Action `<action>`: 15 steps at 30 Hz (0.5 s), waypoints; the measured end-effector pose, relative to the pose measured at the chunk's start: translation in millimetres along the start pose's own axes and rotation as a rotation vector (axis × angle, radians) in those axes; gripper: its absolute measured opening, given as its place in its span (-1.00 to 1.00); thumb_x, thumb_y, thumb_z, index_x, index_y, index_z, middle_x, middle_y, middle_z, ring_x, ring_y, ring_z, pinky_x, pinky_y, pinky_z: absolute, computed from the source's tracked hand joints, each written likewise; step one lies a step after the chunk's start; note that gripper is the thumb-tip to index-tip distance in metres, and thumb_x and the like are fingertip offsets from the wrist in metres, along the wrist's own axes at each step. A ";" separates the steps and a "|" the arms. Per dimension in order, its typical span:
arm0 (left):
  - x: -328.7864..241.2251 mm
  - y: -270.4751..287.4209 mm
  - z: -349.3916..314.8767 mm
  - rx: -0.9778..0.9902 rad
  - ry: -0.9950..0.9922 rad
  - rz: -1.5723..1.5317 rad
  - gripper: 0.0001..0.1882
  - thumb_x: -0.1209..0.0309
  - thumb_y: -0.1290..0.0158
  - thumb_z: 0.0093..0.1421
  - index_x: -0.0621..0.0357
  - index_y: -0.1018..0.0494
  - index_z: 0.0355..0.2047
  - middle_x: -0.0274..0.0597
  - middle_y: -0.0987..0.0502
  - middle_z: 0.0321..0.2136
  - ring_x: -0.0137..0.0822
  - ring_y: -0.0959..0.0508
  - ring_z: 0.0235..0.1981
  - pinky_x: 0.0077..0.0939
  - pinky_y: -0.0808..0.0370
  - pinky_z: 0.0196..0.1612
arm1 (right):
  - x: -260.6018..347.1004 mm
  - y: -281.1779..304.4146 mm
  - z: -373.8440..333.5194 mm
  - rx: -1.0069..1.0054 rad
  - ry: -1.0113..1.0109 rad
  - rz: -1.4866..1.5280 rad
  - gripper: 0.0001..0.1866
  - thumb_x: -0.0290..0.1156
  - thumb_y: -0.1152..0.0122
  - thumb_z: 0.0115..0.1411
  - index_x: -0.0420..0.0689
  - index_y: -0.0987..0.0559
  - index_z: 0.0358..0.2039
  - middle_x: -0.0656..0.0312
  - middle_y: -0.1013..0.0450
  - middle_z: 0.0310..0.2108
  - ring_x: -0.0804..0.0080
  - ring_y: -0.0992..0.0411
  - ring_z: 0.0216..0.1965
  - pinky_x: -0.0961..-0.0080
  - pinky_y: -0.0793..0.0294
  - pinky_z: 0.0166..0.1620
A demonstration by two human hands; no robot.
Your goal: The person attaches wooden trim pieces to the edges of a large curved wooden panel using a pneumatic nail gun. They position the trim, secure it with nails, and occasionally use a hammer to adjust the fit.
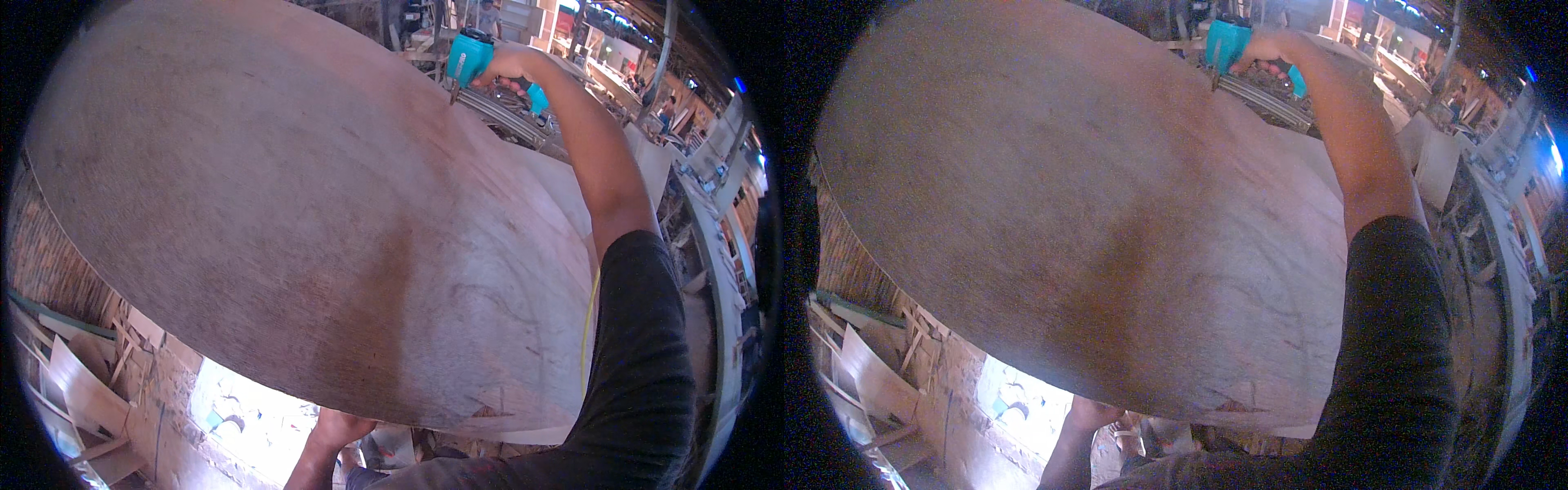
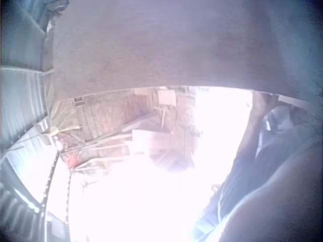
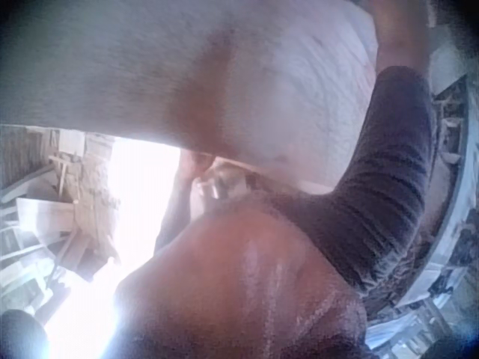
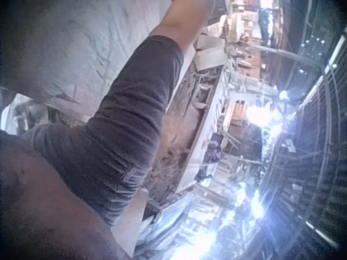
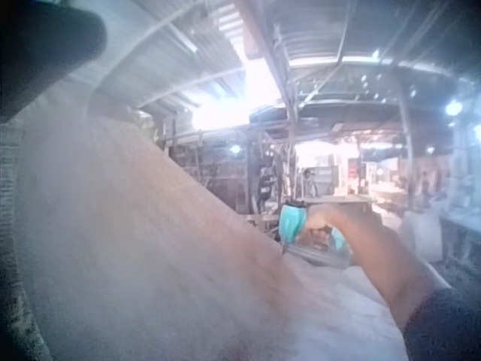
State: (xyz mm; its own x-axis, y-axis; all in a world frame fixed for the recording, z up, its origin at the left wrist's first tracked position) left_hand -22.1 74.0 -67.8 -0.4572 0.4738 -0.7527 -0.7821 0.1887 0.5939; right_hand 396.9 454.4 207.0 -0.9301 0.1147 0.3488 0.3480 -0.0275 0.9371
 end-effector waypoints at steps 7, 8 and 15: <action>-6.3 4.0 13.9 -0.022 0.067 -0.069 -0.73 0.53 -0.26 0.07 0.21 -0.63 -0.17 0.00 -0.66 -0.18 -0.03 -0.64 -0.08 -0.18 -0.55 -0.02 | -23.5 -15.5 -0.6 -0.001 0.008 0.200 -0.56 0.03 -0.50 0.07 -0.10 -0.58 -0.46 0.33 -0.24 -0.71 0.52 -0.26 -0.74 0.46 -0.20 -0.63; -10.2 7.1 16.7 -0.028 0.068 -0.064 -0.72 0.52 -0.27 0.07 0.21 -0.63 -0.16 0.01 -0.65 -0.15 -0.04 -0.63 -0.05 -0.18 -0.54 0.00 | -29.9 -19.8 -3.1 -0.040 0.002 0.231 -0.56 0.03 -0.49 0.09 -0.10 -0.57 -0.48 0.33 -0.25 -0.72 0.52 -0.26 -0.74 0.45 -0.20 -0.63; -10.0 24.2 19.1 -0.093 0.037 -0.050 -0.67 0.53 -0.22 0.05 0.29 -0.57 -0.13 0.15 -0.61 -0.12 0.11 -0.60 -0.01 -0.17 -0.51 0.06 | -25.1 -58.0 -64.2 -0.165 0.121 0.250 -0.58 0.00 -0.43 0.13 -0.12 -0.57 -0.48 0.28 -0.35 -0.74 0.45 -0.29 -0.75 0.31 -0.30 -0.54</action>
State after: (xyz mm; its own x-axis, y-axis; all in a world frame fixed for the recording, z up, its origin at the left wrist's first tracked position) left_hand -28.4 90.3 -40.4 -0.4304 0.4334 -0.7918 -0.8395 0.1303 0.5276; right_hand 392.6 389.4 144.8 -0.8288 -0.0344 0.5586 0.5532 -0.2013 0.8084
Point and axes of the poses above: each hand's wrist, its own z-axis towards the middle knuckle, its own y-axis out of the back of the hand, x = y × z, the point moved 5 cm from there along z, towards the middle knuckle
